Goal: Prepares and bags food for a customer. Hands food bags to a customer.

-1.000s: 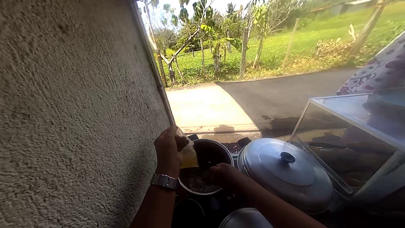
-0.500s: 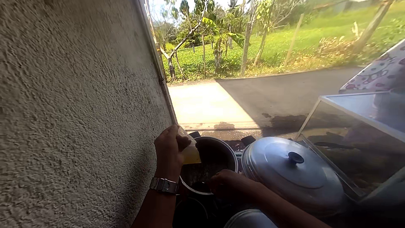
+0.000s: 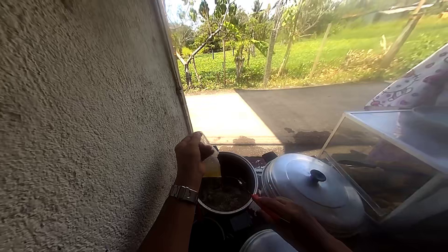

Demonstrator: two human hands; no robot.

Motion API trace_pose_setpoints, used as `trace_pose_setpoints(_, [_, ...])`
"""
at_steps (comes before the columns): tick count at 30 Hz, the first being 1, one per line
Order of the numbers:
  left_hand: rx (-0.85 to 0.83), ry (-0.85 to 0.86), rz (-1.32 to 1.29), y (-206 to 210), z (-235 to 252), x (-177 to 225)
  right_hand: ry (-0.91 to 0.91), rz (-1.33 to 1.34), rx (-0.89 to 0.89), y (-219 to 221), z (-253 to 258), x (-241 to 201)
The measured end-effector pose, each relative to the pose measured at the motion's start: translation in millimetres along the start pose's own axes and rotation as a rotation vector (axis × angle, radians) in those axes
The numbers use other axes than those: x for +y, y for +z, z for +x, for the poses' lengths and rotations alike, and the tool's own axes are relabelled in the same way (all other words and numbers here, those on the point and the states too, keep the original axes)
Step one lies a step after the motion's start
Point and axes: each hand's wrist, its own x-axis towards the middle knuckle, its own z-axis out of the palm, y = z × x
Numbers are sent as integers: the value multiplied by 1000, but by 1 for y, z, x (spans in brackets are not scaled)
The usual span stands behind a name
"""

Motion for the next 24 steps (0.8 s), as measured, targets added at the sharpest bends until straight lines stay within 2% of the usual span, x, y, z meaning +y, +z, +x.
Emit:
trace_pose_setpoints(4, [-15,-9,54,4,1,-2,-37,-66,-52,-14,-14,-14])
trace_pose_setpoints(9, [22,-9,-40,17,17,3,-42,-124,-40,-18,-16,-19])
trace_pose_setpoints(13, [1,11,-14,19,20,13,47,137,47,-65,-13,-44])
trace_pose_setpoints(15, [0,20,-7,19,19,21,24,267,-60,-89,-3,-67])
trace_pose_setpoints(17, [-15,36,4,20,17,29,-72,311,-226,-91,13,-90])
trace_pose_setpoints(21, [-47,55,44,21,12,37,-284,203,-534,-24,41,-116])
trace_pose_setpoints(24, [-39,60,67,20,8,36,-239,214,-783,20,60,-132])
